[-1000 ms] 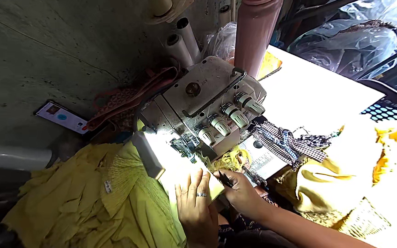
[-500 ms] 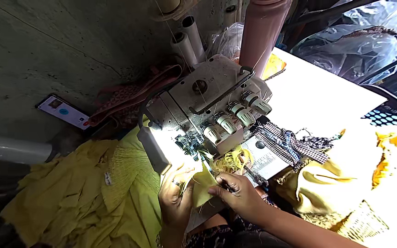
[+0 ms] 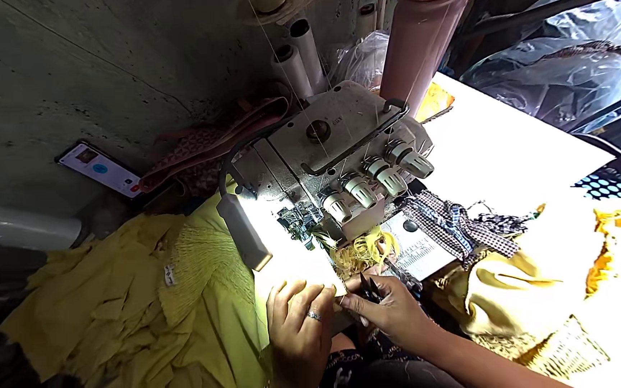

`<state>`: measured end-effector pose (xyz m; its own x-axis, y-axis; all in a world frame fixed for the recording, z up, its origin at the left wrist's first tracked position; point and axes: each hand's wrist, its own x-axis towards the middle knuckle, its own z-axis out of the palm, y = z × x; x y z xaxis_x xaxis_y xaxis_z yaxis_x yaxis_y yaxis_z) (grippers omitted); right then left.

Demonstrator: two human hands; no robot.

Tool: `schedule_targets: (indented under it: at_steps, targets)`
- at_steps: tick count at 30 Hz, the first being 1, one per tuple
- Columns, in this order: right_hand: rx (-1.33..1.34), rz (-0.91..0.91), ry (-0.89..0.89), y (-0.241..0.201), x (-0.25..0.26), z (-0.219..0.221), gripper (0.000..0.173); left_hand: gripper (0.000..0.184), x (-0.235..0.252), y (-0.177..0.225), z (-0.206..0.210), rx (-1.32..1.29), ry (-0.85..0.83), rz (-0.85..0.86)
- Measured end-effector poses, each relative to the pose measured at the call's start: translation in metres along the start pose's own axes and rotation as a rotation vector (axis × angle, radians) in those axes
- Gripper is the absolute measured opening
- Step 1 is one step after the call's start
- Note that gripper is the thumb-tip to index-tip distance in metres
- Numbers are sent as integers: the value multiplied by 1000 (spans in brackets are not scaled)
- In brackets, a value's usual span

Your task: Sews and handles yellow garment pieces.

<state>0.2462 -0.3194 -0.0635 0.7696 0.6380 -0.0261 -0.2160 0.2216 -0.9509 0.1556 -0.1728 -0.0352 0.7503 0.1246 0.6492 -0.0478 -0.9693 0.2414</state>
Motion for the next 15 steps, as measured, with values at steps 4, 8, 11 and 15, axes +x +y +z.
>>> schedule_targets:
  at_steps: [4,8,11,15]
  targets:
    - [43,-24,-47,2,0,-2,10,13,-2,-1,-1,15,-18,26]
    - [4,-51,37,3,1,2,12,19,-4,0,-2,88,-63,24]
    - [-42,-111,64,4,0,2,10,24,-5,-3,-3,157,-58,1]
    - [-76,-132,51,-1,11,3,9,24,3,-11,-5,144,-40,7]
